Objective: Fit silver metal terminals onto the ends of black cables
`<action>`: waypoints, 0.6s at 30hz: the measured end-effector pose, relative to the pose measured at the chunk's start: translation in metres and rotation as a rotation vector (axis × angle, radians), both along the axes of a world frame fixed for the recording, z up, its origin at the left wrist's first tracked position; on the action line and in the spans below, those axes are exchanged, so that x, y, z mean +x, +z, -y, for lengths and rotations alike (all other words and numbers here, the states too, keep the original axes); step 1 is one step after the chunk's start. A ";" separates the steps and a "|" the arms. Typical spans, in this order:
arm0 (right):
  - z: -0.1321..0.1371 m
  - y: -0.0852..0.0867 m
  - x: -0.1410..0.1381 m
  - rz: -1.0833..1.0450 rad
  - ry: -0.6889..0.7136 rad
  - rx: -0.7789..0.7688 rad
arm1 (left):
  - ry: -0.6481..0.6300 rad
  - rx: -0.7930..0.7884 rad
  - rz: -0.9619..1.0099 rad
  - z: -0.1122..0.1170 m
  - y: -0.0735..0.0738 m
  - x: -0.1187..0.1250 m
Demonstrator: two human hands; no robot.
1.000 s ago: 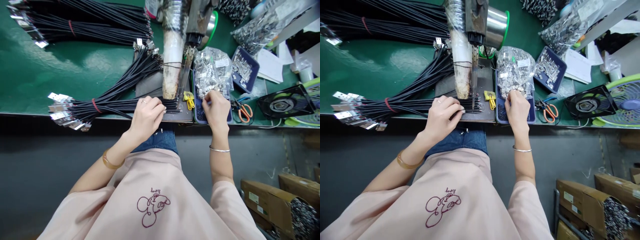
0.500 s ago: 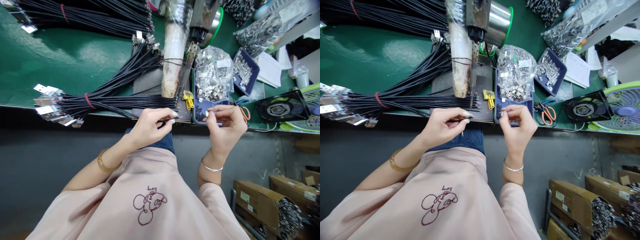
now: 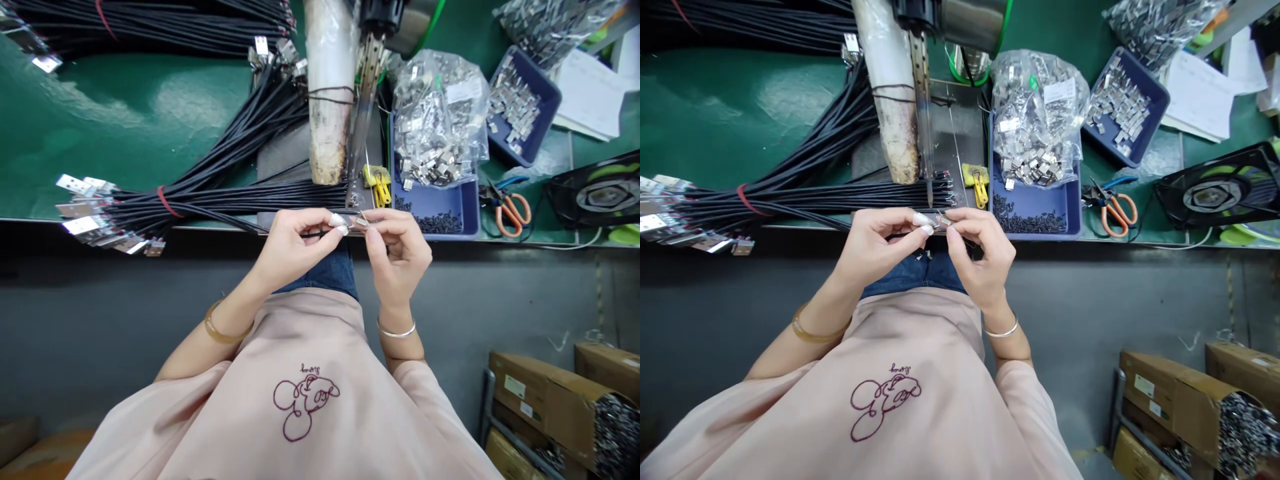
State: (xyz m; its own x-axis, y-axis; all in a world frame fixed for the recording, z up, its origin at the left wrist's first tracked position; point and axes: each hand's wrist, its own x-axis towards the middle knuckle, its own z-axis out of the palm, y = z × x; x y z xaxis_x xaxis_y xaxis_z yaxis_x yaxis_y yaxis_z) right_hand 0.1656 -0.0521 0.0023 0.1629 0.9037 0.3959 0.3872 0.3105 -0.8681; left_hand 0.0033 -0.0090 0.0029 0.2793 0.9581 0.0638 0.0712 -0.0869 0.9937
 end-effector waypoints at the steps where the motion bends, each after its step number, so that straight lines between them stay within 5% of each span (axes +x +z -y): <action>1: 0.000 0.000 0.000 -0.017 0.021 -0.026 | -0.008 0.010 -0.005 0.000 0.000 0.000; 7: -0.002 0.000 0.002 0.001 -0.098 -0.001 | 0.042 0.061 0.006 0.000 -0.001 0.002; 12: -0.004 -0.001 0.001 -0.007 0.038 -0.062 | 0.036 0.085 0.011 0.000 -0.002 0.002; 18: -0.002 -0.001 -0.003 -0.011 0.040 -0.044 | -0.046 0.100 0.008 -0.001 0.002 -0.003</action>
State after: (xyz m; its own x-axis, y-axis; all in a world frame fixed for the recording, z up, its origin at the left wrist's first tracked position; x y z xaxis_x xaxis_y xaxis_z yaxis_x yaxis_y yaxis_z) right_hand 0.1623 -0.0496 0.0011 0.1306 0.9260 0.3542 0.3659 0.2870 -0.8853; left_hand 0.0004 -0.0078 0.0051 0.3218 0.9330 0.1608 0.0572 -0.1887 0.9804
